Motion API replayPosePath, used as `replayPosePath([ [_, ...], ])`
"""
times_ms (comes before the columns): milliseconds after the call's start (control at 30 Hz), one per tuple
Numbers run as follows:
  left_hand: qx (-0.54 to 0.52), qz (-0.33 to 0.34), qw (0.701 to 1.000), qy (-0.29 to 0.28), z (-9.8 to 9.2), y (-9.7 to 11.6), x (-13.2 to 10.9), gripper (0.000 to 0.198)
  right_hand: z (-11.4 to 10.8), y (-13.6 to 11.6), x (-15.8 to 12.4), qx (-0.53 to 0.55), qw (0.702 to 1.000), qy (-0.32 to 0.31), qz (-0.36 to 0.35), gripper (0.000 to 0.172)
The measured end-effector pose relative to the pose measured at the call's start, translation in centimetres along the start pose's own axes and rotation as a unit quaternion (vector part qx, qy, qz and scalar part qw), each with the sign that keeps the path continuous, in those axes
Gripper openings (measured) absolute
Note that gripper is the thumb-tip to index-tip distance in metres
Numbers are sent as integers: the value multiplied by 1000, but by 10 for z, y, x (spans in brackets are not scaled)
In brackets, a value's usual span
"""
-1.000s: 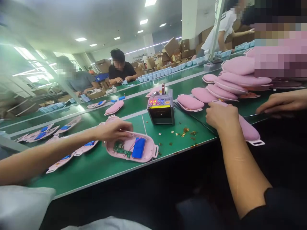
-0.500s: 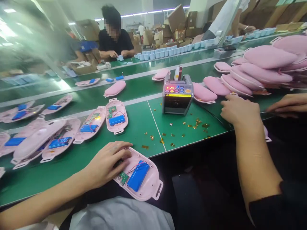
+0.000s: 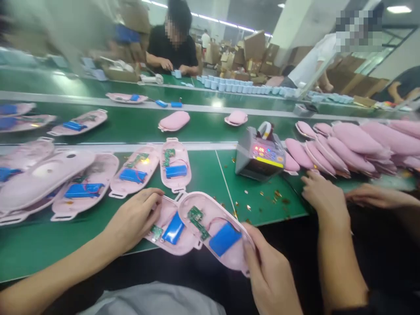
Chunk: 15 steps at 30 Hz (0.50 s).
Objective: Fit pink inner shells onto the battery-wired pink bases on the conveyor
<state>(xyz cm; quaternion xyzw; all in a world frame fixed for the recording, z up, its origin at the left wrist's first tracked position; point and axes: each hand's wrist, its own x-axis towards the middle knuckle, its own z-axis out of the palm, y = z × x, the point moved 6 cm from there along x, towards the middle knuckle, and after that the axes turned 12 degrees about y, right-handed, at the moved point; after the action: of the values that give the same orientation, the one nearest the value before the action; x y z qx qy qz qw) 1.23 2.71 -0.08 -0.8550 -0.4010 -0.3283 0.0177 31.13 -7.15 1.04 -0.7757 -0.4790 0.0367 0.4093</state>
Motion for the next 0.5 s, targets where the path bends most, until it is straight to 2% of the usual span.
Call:
replayPosePath([
  [100,-64,-124,990,33,-6,-15,-1,15,55,-31,-3,62,988,-124,-68,53],
  [167,-72,-163,983,42,-8,-23,-4,12,81,-45,13,84,982,-143,-84,54],
  [233,-54,-143,987,47,-10,-24,-8,13,92,-47,32,88,984,-130,-80,55],
  [300,-32,-101,992,63,-12,-20,-10,17,87,-34,47,68,993,-86,-53,57],
  [400,-10,-69,993,95,-16,-14,-10,22,56,7,55,-1,999,36,18,57],
  [433,-1,-66,993,103,-17,-13,-10,22,49,20,54,-13,997,58,48,57],
  [500,13,-50,992,112,-17,-13,-8,22,52,38,50,15,992,51,115,57],
])
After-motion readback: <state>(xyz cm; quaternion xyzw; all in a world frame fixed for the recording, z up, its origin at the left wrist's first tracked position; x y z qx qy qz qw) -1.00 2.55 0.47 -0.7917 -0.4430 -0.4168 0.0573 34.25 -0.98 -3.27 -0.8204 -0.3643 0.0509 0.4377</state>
